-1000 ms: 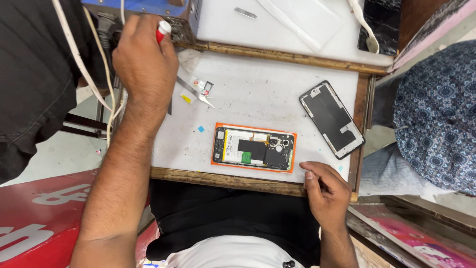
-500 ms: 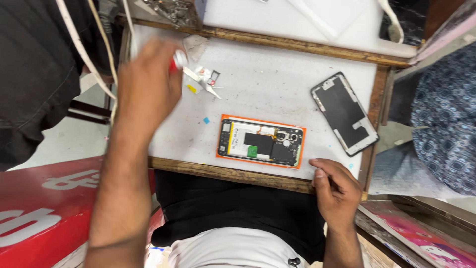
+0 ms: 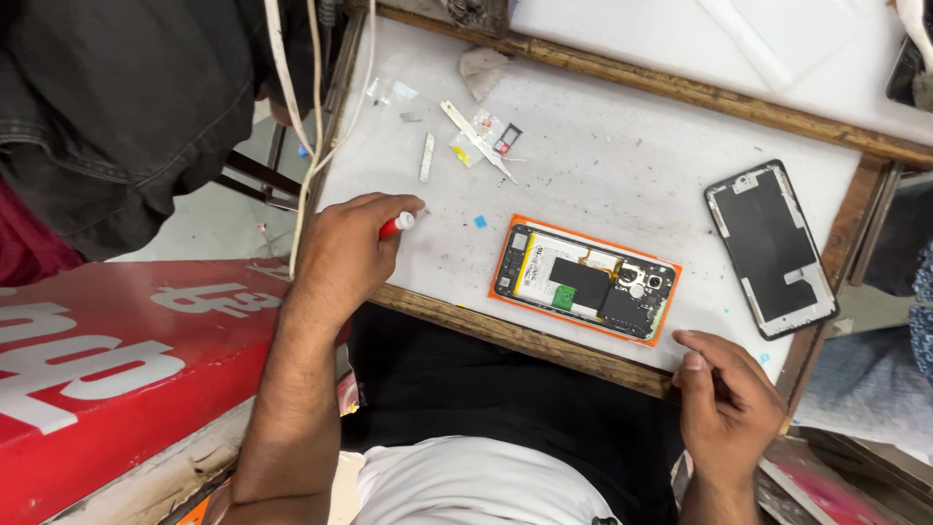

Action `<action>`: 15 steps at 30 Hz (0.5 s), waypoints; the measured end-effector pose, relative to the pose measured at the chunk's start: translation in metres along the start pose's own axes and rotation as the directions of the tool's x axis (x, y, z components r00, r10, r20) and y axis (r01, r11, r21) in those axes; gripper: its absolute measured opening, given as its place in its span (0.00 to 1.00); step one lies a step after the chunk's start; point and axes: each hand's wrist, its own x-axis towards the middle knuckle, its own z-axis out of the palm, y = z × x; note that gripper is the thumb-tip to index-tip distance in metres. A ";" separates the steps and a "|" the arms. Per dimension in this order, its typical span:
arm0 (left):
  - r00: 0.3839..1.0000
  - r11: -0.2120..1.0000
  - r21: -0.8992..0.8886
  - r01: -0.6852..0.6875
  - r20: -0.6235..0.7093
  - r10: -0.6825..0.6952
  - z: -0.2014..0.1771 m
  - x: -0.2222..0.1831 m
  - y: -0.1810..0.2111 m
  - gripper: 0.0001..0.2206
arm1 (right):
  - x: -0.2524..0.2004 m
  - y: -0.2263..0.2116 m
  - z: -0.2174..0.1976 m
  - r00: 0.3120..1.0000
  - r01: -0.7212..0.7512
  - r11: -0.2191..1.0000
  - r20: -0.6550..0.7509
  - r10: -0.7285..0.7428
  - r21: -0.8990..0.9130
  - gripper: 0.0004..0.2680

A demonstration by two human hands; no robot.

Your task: The person applies adhesive to the internal frame of a disassembled smartphone using a small tube. They then place the phone's back cover onto the frame and press it into place.

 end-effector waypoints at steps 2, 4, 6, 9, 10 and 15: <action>0.998 1.000 0.003 -0.009 -0.064 0.009 -0.003 -0.001 -0.003 0.17 | 0.001 0.002 0.000 1.000 -0.002 1.000 -0.007 0.002 0.005 0.06; 0.997 1.000 0.002 0.024 -0.079 -0.024 -0.003 0.000 -0.004 0.15 | -0.001 0.003 -0.001 1.000 -0.005 1.000 -0.011 0.005 -0.006 0.06; 0.993 0.994 0.000 0.109 -0.055 -0.108 -0.003 0.000 -0.003 0.13 | 0.000 0.004 -0.002 1.000 -0.003 1.000 -0.002 0.003 -0.029 0.06; 0.994 0.995 0.042 0.090 -0.060 -0.087 0.001 0.002 0.001 0.13 | 0.001 0.003 -0.002 1.000 -0.009 0.999 0.010 0.009 -0.041 0.06; 0.996 0.997 0.051 0.049 -0.081 -0.045 0.003 0.002 0.003 0.14 | 0.001 0.002 -0.001 1.000 -0.011 0.999 0.010 0.011 -0.034 0.06; 0.991 0.983 0.176 -0.053 -0.108 0.072 0.017 0.007 0.011 0.12 | 0.001 0.003 0.000 1.000 -0.005 1.000 0.000 0.005 -0.001 0.06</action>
